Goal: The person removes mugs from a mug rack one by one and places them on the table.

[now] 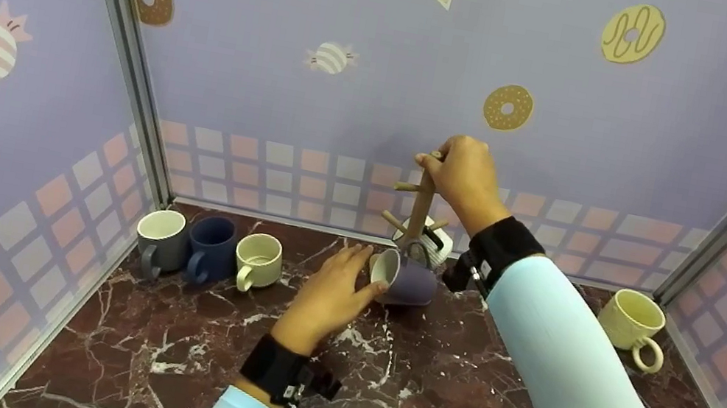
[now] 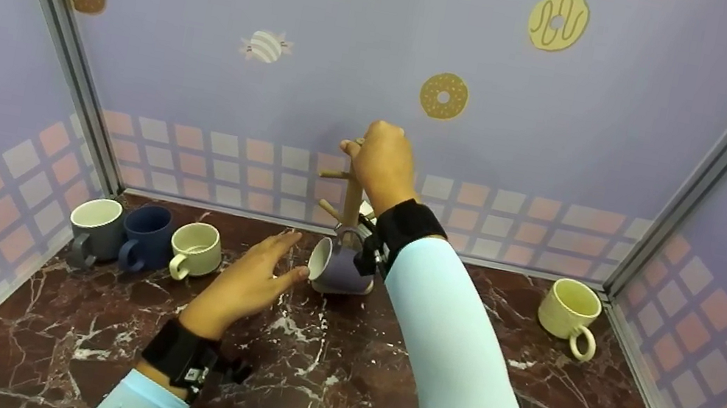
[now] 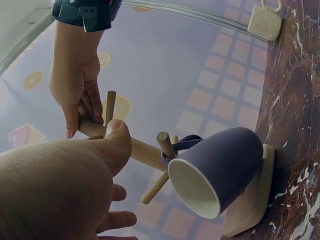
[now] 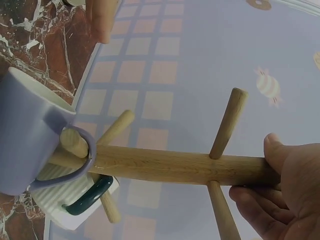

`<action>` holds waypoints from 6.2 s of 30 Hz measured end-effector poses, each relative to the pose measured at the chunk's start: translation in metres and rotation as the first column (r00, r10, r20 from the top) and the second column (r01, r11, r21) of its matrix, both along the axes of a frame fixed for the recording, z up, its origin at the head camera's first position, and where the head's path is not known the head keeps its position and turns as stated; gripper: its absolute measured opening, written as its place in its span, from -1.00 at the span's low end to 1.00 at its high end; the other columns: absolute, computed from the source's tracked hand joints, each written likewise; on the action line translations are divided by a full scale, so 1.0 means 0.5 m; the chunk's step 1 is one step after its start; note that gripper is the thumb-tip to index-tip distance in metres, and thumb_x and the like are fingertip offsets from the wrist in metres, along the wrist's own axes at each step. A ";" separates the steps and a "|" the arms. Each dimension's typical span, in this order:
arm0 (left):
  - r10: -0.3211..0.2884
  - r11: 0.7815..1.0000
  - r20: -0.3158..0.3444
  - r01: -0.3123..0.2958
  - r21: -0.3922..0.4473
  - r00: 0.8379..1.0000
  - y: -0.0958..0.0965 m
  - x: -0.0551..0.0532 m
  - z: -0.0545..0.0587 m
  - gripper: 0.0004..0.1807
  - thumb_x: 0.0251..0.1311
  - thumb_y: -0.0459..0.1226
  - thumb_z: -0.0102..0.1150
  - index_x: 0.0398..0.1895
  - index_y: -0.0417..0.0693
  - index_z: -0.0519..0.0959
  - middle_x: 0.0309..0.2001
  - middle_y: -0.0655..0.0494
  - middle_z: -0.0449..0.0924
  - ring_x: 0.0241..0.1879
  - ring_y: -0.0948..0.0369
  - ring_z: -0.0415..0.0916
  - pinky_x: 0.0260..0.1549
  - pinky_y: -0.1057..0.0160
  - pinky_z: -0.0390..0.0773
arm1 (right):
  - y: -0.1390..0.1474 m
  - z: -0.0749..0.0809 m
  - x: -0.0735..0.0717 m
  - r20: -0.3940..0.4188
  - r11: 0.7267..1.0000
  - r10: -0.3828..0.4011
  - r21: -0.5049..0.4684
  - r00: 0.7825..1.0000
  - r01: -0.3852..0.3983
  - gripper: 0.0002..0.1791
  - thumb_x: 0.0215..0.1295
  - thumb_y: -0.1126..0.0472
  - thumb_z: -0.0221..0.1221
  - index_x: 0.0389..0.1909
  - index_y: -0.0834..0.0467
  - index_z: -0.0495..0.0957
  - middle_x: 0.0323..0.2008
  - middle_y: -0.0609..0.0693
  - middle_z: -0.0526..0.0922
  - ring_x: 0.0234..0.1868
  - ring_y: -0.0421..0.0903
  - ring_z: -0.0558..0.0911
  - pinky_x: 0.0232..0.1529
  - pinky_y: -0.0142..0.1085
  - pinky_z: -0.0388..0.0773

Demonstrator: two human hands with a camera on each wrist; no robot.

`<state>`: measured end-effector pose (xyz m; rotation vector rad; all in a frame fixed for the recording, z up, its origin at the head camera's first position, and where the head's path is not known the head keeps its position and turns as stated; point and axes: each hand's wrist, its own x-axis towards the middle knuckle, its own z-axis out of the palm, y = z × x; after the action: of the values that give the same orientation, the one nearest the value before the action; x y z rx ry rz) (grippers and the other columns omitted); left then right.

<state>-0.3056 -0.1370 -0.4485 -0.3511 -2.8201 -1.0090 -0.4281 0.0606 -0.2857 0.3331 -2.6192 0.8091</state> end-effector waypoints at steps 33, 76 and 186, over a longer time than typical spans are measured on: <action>0.036 0.999 -0.021 -0.036 0.011 0.999 0.019 0.001 -0.010 -0.06 0.52 0.13 0.42 0.80 -0.02 0.31 0.73 -0.20 0.33 0.70 -0.23 0.34 0.62 -0.38 0.46 | 0.115 -0.068 0.086 -0.222 0.960 -0.023 -0.275 0.975 -0.040 -0.52 0.74 -0.03 0.26 0.33 0.30 0.68 0.19 0.26 0.79 0.25 0.20 0.77 0.39 0.05 0.74; 0.022 0.926 0.205 -0.097 0.365 0.978 0.050 -0.136 -0.087 0.11 0.41 0.10 0.56 0.78 -0.29 0.25 0.68 -0.37 0.38 0.63 -0.28 0.45 0.70 -0.23 0.41 | 0.079 -0.448 0.100 0.317 0.838 0.072 -0.533 0.946 0.115 -0.49 0.67 0.15 0.32 0.36 0.50 0.65 0.02 0.37 0.88 -0.31 0.01 0.85 -0.37 -0.44 0.70; -0.234 0.964 -0.032 0.227 -0.140 0.972 0.141 0.085 0.012 -0.05 0.58 0.18 0.25 0.85 -0.01 0.19 0.87 0.07 0.03 0.87 -0.04 -0.01 0.80 -0.22 0.15 | 0.330 -0.296 0.176 0.256 0.529 0.047 -0.826 0.965 0.194 -0.48 0.75 0.14 0.21 -0.59 0.11 0.56 -0.59 -0.13 0.54 -0.64 -0.26 0.47 -0.57 -0.45 0.45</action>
<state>-0.2629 -0.0667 -0.4426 -0.7242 -2.8599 -0.8343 -0.3399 0.2255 -0.4335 -0.1882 -2.0356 2.0664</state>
